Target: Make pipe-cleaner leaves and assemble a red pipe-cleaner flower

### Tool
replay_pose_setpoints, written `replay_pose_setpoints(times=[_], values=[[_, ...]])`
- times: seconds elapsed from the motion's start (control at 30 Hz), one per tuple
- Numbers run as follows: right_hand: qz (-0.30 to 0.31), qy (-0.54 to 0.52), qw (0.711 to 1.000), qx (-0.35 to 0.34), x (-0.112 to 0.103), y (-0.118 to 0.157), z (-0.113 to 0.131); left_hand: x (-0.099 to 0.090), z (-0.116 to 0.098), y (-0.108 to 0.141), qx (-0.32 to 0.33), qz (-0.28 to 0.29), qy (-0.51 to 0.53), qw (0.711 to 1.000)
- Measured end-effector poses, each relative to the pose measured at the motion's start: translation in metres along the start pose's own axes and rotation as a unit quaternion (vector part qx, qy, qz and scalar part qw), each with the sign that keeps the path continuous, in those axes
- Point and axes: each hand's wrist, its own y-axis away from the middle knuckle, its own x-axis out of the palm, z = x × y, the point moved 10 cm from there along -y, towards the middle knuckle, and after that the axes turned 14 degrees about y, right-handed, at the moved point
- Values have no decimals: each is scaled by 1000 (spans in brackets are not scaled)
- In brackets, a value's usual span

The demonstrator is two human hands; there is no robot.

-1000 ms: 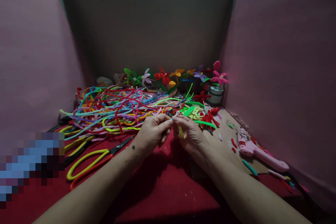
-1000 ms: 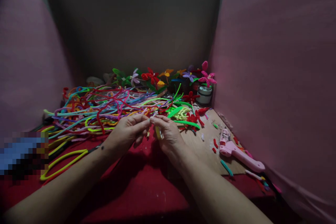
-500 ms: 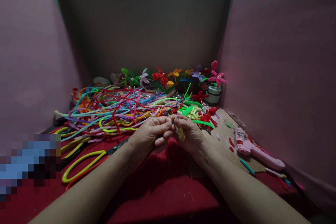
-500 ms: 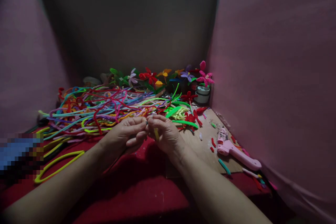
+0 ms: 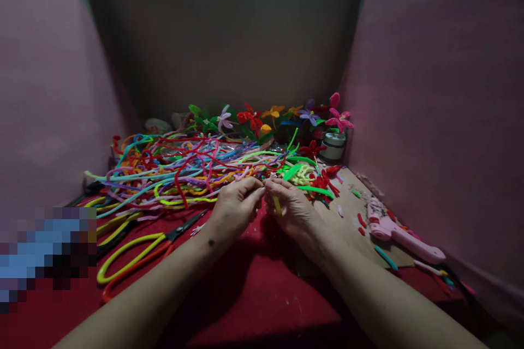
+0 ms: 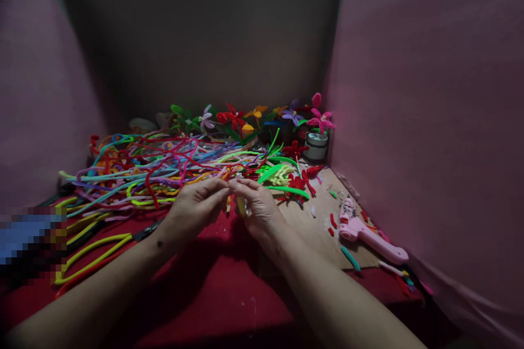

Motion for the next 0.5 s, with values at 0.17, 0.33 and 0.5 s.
replay_pose_setpoints(times=[0.17, 0.33, 0.5], values=[[46, 89, 994, -32, 9, 3, 11, 4, 8, -2, -99, 35, 118, 987], [39, 139, 989, -40, 5, 2, 15, 5, 16, -2, -126, 52, 187, 973], [17, 138, 990, -38, 1, 1, 18, 11, 24, 0, -169, 77, 272, 944]])
